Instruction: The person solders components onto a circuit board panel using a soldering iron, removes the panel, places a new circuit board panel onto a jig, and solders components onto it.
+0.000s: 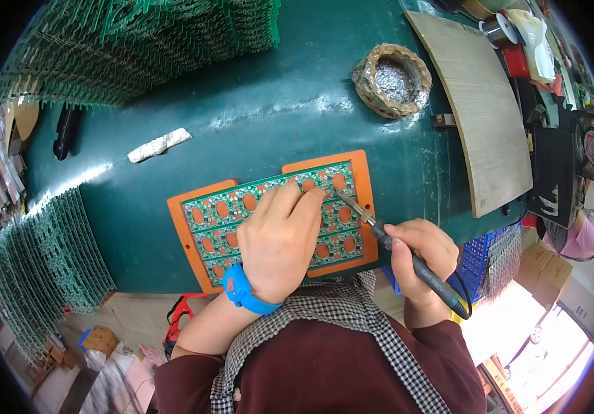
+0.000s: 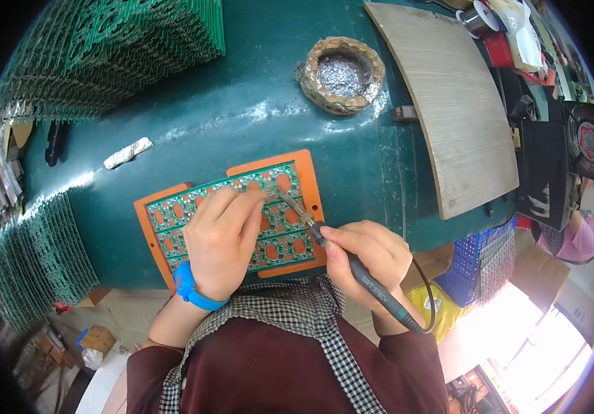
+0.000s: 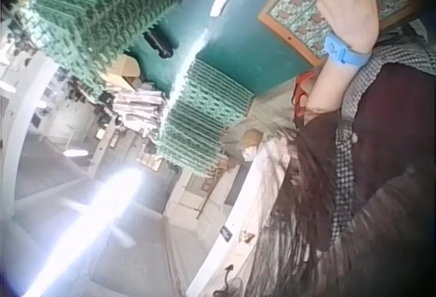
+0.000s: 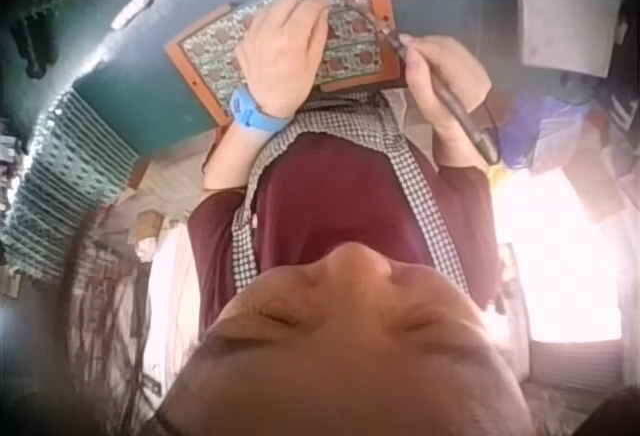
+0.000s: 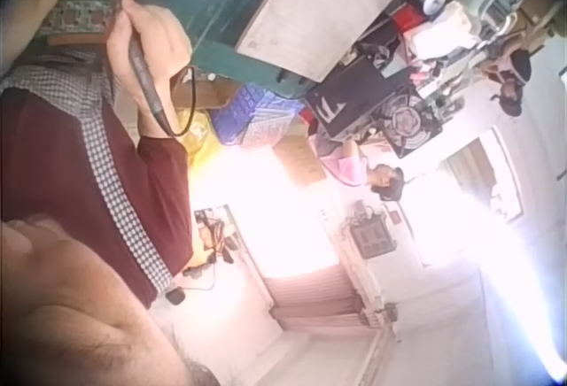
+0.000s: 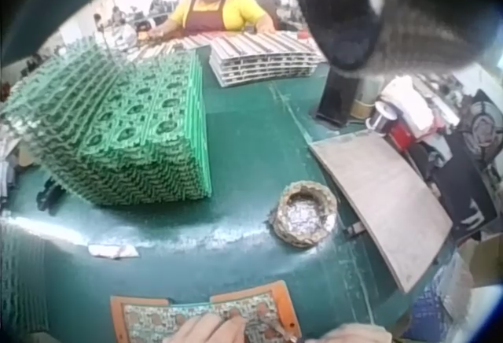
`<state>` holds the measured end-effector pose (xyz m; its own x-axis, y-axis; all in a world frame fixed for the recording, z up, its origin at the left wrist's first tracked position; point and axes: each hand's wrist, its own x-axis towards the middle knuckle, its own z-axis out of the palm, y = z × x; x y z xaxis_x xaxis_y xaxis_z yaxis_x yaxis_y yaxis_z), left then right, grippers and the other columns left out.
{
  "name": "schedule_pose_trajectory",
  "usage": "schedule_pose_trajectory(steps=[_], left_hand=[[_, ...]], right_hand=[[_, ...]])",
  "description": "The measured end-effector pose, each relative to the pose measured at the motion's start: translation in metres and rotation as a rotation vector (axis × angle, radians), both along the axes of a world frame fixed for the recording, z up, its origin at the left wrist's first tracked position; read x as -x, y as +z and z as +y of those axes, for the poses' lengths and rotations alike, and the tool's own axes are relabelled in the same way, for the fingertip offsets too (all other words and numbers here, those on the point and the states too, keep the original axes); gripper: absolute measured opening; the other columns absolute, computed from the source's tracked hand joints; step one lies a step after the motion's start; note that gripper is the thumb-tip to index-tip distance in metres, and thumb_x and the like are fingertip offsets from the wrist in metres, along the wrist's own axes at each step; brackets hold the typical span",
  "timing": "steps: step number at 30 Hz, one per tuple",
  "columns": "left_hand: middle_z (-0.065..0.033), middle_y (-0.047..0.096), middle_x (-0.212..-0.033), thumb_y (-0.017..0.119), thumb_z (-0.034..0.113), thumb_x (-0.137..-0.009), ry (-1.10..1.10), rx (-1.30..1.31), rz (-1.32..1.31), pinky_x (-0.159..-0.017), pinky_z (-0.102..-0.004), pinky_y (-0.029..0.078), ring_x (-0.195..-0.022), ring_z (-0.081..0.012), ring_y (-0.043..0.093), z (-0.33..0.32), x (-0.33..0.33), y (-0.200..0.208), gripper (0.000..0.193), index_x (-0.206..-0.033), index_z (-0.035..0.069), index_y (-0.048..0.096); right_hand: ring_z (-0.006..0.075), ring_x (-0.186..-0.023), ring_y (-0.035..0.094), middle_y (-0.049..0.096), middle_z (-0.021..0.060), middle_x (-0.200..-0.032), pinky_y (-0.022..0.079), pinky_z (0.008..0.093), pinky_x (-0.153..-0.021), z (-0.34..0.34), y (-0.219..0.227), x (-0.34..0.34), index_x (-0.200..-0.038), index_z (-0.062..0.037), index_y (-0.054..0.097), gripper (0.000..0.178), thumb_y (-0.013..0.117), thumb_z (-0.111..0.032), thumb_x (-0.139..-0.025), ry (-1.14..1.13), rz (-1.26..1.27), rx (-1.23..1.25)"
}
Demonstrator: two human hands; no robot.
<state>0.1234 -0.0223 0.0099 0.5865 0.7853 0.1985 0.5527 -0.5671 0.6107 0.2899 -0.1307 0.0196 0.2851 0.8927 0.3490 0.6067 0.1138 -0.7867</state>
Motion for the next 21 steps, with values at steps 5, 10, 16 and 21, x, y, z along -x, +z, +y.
schedule_pose_trajectory(steps=[5,10,16,21], left_hand=[[-0.0071,0.058,-0.078,0.067,0.000,-0.076,0.084,-0.052,0.042,-0.060,-0.0364,0.046,-0.070,-0.0259,0.056,0.002,0.005,0.005,0.016,-0.091,0.006,0.064],[-0.0083,0.059,-0.078,0.064,-0.002,-0.076,0.078,-0.013,0.018,-0.061,-0.0364,0.046,-0.071,-0.0261,0.057,0.004,0.005,0.004,0.016,-0.091,0.004,0.064],[-0.0094,0.058,-0.080,0.063,-0.002,-0.077,0.038,0.031,0.017,-0.060,-0.0377,0.045,-0.071,-0.0267,0.057,0.005,0.005,0.001,0.016,-0.092,0.003,0.063],[-0.0101,0.058,-0.081,0.063,-0.003,-0.077,0.037,0.085,0.012,-0.061,-0.0384,0.046,-0.070,-0.0279,0.058,0.003,0.009,0.002,0.017,-0.093,0.003,0.063]], right_hand=[[0.0215,-0.054,0.063,0.065,0.0113,-0.068,0.049,0.0286,-0.048,-0.001,0.004,-0.003,-0.083,0.0024,0.067,0.013,0.065,0.002,-0.071,-0.026,-0.067,-0.055],[0.0224,-0.054,0.064,0.066,0.0112,-0.070,0.051,0.0295,-0.049,0.010,0.001,0.005,-0.085,0.0013,0.067,0.013,0.065,0.001,-0.072,0.049,-0.060,-0.049],[0.0218,-0.055,0.064,0.066,0.0109,-0.070,0.051,0.0284,-0.050,0.015,-0.002,0.007,-0.085,0.0014,0.067,0.013,0.066,0.001,-0.072,0.054,-0.064,-0.025],[0.0218,-0.055,0.064,0.065,0.0106,-0.068,0.050,0.0286,-0.049,0.007,-0.001,0.004,-0.081,0.0026,0.066,0.009,0.063,0.001,-0.073,0.023,-0.079,-0.063]])
